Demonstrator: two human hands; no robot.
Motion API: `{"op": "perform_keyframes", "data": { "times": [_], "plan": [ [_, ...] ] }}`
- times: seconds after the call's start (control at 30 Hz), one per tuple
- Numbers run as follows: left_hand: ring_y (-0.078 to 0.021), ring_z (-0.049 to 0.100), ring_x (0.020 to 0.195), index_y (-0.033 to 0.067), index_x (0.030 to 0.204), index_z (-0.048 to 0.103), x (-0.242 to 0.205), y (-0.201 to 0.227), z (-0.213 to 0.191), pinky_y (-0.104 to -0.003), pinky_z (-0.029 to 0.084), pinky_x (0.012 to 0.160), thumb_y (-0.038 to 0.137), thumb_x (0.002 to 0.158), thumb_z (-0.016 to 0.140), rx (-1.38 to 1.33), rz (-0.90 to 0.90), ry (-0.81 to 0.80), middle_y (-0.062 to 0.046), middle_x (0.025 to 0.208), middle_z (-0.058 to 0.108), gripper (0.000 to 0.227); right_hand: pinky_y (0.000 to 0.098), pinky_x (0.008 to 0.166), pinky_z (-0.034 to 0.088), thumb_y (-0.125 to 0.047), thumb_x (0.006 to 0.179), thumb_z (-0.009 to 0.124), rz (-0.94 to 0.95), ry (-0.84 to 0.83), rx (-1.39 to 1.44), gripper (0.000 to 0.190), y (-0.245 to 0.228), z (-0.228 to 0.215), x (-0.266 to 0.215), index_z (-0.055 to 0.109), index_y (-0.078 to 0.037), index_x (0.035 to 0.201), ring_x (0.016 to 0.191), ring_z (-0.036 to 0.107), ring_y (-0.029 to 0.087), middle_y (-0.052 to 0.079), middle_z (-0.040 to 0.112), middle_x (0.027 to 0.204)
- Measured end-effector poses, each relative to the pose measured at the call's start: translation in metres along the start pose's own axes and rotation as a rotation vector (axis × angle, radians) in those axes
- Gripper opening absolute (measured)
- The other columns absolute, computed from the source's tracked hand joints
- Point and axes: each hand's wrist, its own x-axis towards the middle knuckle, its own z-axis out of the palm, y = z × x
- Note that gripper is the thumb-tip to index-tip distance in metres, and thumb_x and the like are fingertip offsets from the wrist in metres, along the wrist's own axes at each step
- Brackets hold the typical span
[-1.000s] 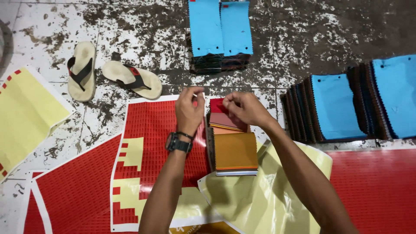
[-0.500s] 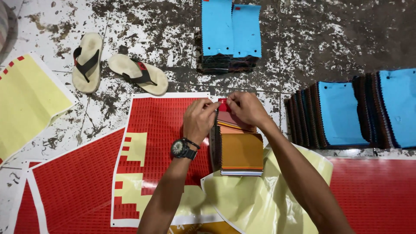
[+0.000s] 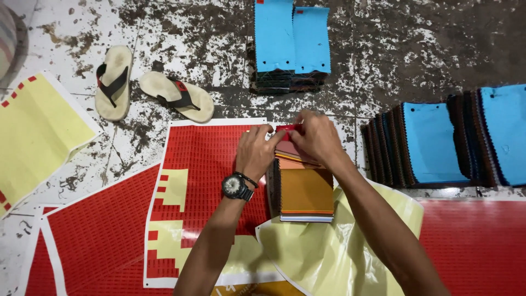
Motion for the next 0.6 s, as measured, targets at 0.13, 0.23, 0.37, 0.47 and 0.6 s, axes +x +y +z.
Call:
{"op": "perform_keyframes", "data": {
  "times": [0.13,0.23,0.37,0.47,0.6],
  "plan": [
    [-0.0295,0.062,0.091,0.0257,0.113,0.073,0.003,0.000,-0.005,-0.042,0.055,0.068,0.009,0.091,0.056,-0.095,-0.033,-0.054,0.000,0.100,0.056,0.032,0.0497,0.072,0.058,-0.020,0.078,0.084,-0.348,0.205,-0.197,0.024,0.033,0.019,0.019,0.076,-0.012,0.099,0.093,0.070,0.038,0.012,0.070,0.098],
    [-0.0329,0.066,0.096,0.0181,0.108,0.075,0.007,0.002,-0.003,-0.041,0.056,0.075,0.002,0.088,0.059,-0.309,-0.145,0.012,-0.003,0.100,0.061,0.031,0.0454,0.065,0.056,-0.020,0.082,0.080,-0.492,0.358,-0.212,0.008,0.040,0.026,0.017,0.073,-0.016,0.082,0.082,0.067,0.031,0.003,0.066,0.083],
    [-0.0321,0.069,0.091,0.0175,0.103,0.076,0.011,0.000,0.001,-0.039,0.058,0.074,0.004,0.088,0.058,-0.683,-0.436,0.164,-0.005,0.095,0.067,0.027,0.0360,0.069,0.049,-0.024,0.073,0.084,-0.654,0.558,-0.315,0.014,0.033,0.024,0.005,0.071,-0.021,0.075,0.083,0.059,0.020,-0.004,0.061,0.088],
    [-0.0301,0.070,0.094,0.0149,0.108,0.074,0.019,0.001,-0.011,-0.039,0.057,0.079,0.013,0.095,0.056,-0.897,-0.617,0.170,-0.010,0.097,0.071,0.022,0.0384,0.072,0.053,-0.019,0.076,0.081,-0.639,0.311,-0.102,0.009,0.023,0.001,-0.015,0.073,-0.015,0.078,0.083,0.064,0.026,0.002,0.064,0.085],
    [-0.0350,0.067,0.113,0.0089,0.116,0.069,0.038,0.009,-0.010,-0.047,0.053,0.096,0.026,0.105,0.049,-1.134,-0.717,0.105,-0.019,0.110,0.071,0.028,0.0493,0.076,0.058,-0.007,0.086,0.074,-0.503,-0.101,0.436,0.013,-0.008,-0.033,-0.030,0.075,-0.001,0.098,0.086,0.073,0.041,0.022,0.075,0.088]
  ]
}}
